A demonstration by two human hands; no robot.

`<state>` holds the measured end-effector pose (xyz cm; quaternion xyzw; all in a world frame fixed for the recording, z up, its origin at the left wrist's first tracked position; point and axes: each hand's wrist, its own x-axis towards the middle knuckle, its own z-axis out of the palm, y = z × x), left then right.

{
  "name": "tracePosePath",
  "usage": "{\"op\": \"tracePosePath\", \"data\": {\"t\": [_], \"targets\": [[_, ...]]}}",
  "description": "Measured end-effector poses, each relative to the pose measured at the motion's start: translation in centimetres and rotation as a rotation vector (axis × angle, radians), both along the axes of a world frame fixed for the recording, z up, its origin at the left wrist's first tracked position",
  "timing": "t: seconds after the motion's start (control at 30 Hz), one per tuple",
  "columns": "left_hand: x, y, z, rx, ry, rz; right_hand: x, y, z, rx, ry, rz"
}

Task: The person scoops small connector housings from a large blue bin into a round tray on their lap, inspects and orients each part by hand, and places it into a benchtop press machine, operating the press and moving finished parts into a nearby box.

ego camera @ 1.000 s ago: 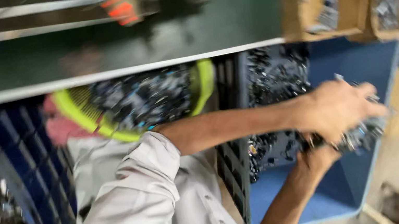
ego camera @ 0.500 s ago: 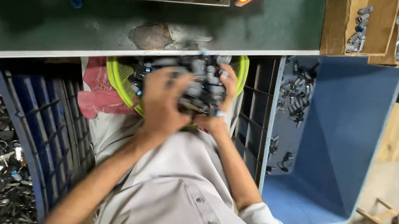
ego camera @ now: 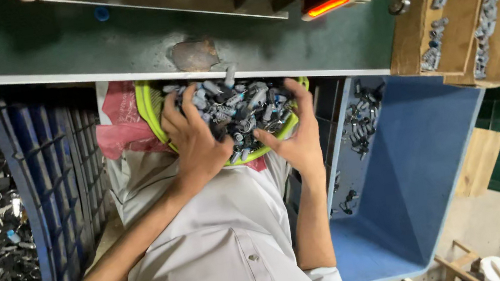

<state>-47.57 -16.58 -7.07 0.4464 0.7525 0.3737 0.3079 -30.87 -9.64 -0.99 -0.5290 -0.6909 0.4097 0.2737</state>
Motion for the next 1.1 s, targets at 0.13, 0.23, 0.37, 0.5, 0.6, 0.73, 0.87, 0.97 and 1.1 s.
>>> {"op": "tracePosePath", "data": {"t": [0.13, 0.23, 0.37, 0.5, 0.6, 0.73, 0.87, 0.97, 1.1], "targets": [[-1.3, 0.1, 0.4, -0.005, -0.008, -0.033, -0.5, -1.0, 1.8, 0.236, -0.427, 0.061], [-2.2, -0.6, 0.6, 0.052, -0.054, -0.063, -0.5, -1.5, 1.4, 0.316, -0.354, 0.095], [-3.5, -3.3, 0.1, 0.181, 0.036, -0.056, 1.1, -1.4, -1.2, 0.331, -0.003, -0.337], [-5.4, -4.4, -1.7, 0.17, -0.196, 0.146, 1.4, -0.2, -5.1, 0.099, 0.405, -0.632], [-6.5, -4.6, -2.4, 0.225, -0.433, 0.096, 0.2, 0.4, -6.0, -0.067, 0.564, -0.593], [-7.1, -4.6, -2.3, 0.086, -0.605, 0.15, -0.6, 0.7, -5.9, -0.064, 0.639, -0.42], [-6.9, -4.8, -2.2, 0.117, -0.487, 0.152, -0.5, 1.0, -4.5, -0.124, 0.794, -0.472], [-6.9, -5.0, -2.5, 0.219, -0.645, 0.229, -0.2, 1.3, -4.0, -0.278, 0.925, -0.389], [-7.7, -4.7, -2.8, 0.25, -0.636, 0.382, -0.2, 1.8, -4.9, -0.528, 1.199, -0.435]]}}
